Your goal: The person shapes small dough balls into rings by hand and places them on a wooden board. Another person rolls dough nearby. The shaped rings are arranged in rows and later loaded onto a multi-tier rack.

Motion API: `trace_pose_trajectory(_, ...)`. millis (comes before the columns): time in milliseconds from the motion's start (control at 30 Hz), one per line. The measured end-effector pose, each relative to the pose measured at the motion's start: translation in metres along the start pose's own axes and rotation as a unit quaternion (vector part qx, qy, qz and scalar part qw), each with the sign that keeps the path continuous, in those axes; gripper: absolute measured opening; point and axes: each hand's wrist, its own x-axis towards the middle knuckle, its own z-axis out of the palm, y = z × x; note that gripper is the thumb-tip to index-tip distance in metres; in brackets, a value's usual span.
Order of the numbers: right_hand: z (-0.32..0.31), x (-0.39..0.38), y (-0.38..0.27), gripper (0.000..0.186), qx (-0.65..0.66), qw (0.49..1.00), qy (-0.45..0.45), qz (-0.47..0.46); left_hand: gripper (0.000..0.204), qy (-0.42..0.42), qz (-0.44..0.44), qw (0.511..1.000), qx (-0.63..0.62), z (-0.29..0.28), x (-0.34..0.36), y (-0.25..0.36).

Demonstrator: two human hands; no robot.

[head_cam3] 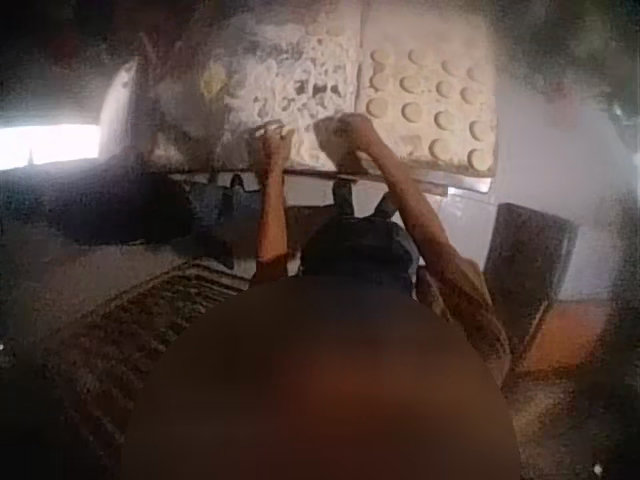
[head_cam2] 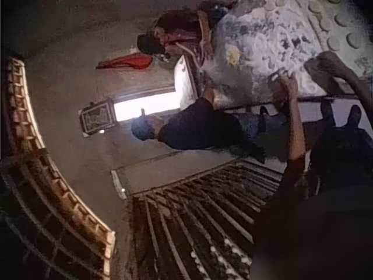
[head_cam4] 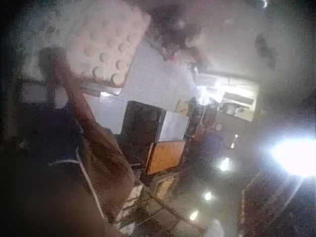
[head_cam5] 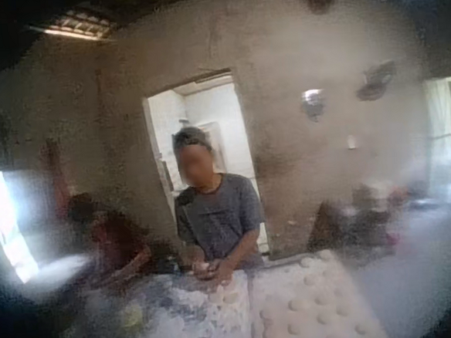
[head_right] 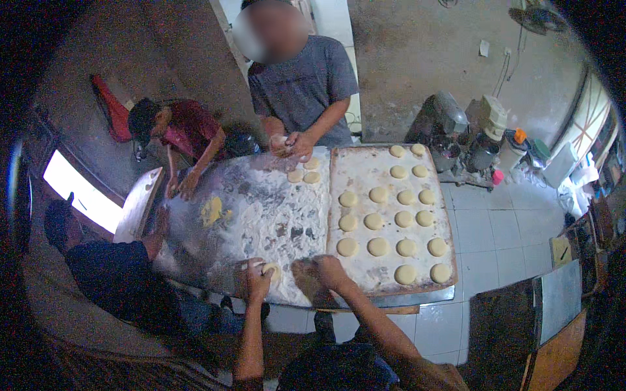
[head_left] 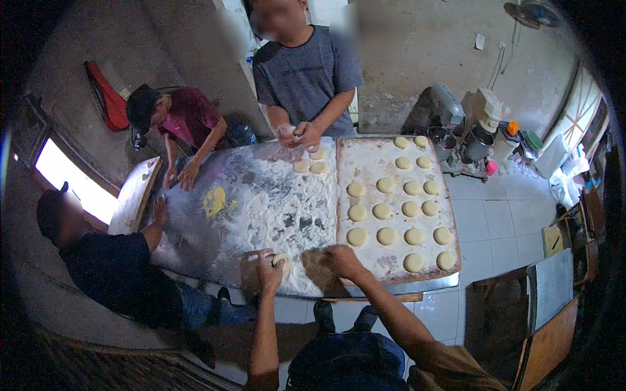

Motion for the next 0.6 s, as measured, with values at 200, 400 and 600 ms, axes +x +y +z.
trace_pose_trajectory(200,0.035,0.076,0.012,0.037,-0.143,0.989,0.037,0.032,0.047,0.085,0.127,0.971,0.182,0.007,0.007,0.009)
trace_pose_trajectory(400,0.009,0.054,-0.025,0.033,-0.011,0.995,-0.022,0.098,0.031,0.022,0.109,0.972,-0.209,0.046,-0.017,0.006)
trace_pose_trajectory(600,0.005,0.020,-0.085,0.047,0.319,0.930,0.070,0.170,0.027,-0.157,0.012,0.963,-0.221,0.037,-0.015,0.012)
